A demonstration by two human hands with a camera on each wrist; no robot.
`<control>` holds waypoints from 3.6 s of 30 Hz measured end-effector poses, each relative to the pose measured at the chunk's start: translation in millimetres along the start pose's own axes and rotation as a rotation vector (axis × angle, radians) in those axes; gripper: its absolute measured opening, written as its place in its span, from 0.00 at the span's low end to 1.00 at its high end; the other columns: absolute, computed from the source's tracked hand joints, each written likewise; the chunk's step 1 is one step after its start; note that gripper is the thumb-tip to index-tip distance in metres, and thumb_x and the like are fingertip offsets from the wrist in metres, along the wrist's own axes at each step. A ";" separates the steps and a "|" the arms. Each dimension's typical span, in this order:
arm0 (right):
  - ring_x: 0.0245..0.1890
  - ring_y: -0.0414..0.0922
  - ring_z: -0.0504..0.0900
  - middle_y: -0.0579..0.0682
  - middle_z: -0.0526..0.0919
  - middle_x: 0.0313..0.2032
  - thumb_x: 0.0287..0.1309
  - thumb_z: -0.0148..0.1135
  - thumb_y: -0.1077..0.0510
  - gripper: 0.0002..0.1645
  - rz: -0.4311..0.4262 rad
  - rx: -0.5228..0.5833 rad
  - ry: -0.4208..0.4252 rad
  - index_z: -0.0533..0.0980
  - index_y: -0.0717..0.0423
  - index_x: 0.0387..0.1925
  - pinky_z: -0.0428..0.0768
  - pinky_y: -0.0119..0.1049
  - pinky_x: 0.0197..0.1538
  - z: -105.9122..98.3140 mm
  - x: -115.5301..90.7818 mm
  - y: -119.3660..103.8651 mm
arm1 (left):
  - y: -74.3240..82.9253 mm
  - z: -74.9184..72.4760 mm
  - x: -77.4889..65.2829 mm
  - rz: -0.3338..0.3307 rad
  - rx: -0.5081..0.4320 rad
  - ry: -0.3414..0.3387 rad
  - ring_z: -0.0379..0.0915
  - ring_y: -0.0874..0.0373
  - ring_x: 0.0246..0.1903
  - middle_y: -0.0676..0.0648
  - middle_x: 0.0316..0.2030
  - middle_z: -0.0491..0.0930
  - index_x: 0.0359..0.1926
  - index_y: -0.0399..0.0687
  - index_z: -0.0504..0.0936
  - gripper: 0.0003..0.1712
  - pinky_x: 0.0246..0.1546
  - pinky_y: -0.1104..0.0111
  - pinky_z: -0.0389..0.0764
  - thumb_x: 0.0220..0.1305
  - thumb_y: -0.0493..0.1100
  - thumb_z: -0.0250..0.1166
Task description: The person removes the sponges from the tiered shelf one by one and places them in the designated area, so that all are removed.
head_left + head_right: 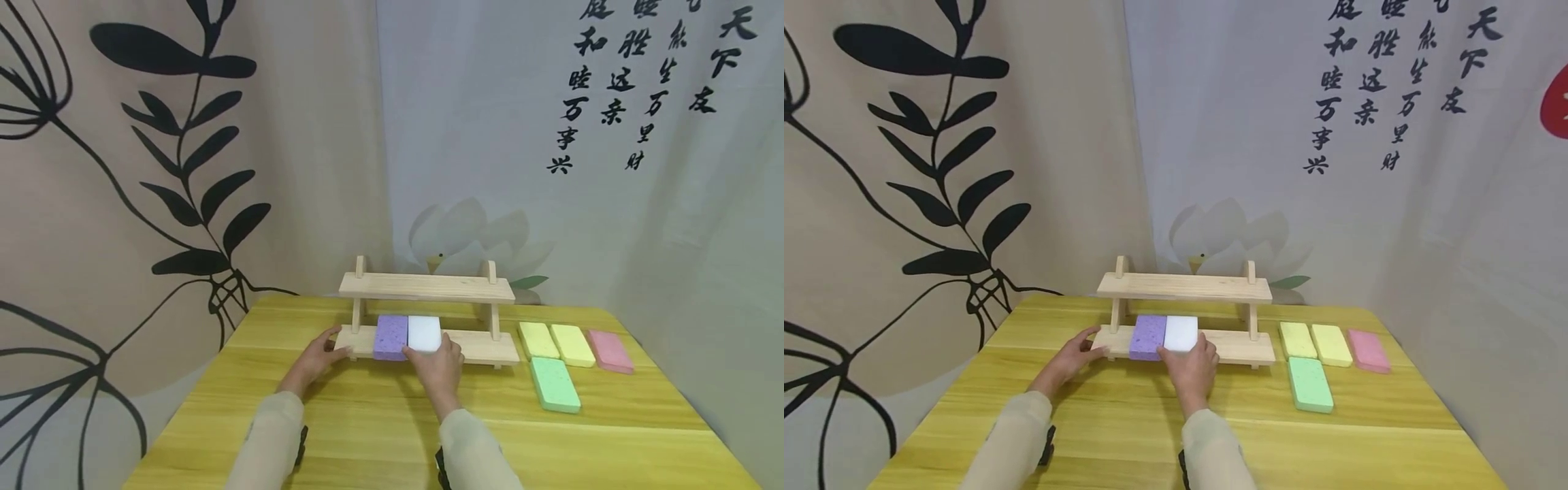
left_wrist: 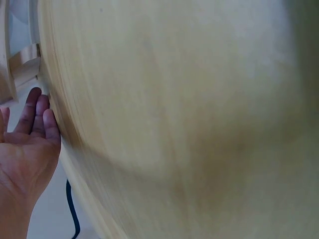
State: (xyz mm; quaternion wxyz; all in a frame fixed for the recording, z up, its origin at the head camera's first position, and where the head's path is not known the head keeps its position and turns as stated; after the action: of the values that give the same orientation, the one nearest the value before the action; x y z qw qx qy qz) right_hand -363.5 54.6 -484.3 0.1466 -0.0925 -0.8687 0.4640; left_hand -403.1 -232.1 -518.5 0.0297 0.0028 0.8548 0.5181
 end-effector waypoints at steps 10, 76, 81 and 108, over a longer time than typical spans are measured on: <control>0.53 0.60 0.68 0.65 0.72 0.55 0.44 0.78 0.39 0.55 -0.008 -0.003 0.017 0.66 0.66 0.66 0.71 0.55 0.52 0.2 1.7 2.0 | 0.6 -0.1 -1.2 -0.007 0.024 0.012 0.70 0.41 0.58 0.32 0.61 0.70 0.76 0.52 0.59 0.44 0.58 0.46 0.70 0.65 0.57 0.67; 0.58 0.59 0.71 0.67 0.71 0.61 0.52 0.74 0.41 0.53 -0.088 0.022 -0.075 0.63 0.68 0.68 0.71 0.56 0.57 -113.8 19.9 58.7 | 3.3 -0.5 0.8 0.016 0.060 -0.009 0.72 0.42 0.53 0.33 0.57 0.72 0.76 0.50 0.58 0.42 0.53 0.47 0.73 0.67 0.55 0.66; 0.58 0.60 0.70 0.66 0.70 0.61 0.52 0.75 0.41 0.53 -0.090 0.026 -0.068 0.63 0.68 0.67 0.70 0.56 0.58 -123.6 17.9 62.7 | 4.9 0.1 0.9 0.018 0.068 -0.013 0.72 0.43 0.52 0.33 0.56 0.73 0.76 0.50 0.58 0.43 0.53 0.48 0.72 0.67 0.55 0.65; 0.59 0.62 0.68 0.70 0.64 0.64 0.56 0.69 0.36 0.58 -0.065 -0.064 -0.071 0.56 0.70 0.71 0.71 0.56 0.56 -197.6 28.6 116.3 | 0.5 -2.6 1.1 0.015 0.061 -0.020 0.71 0.43 0.53 0.34 0.57 0.72 0.77 0.51 0.57 0.45 0.54 0.48 0.72 0.66 0.57 0.66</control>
State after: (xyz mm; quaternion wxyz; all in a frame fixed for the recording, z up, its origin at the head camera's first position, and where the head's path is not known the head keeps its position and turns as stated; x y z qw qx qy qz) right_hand -320.2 281.2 -472.3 0.1278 -0.0525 -0.8902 0.4340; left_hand -404.4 -234.1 -516.9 0.0342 0.0154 0.8698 0.4920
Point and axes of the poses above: each hand's wrist, its own x-axis towards the middle knuckle, its own z-axis out of the palm, y = z × x, the point moved 7 cm from there along x, towards the middle knuckle
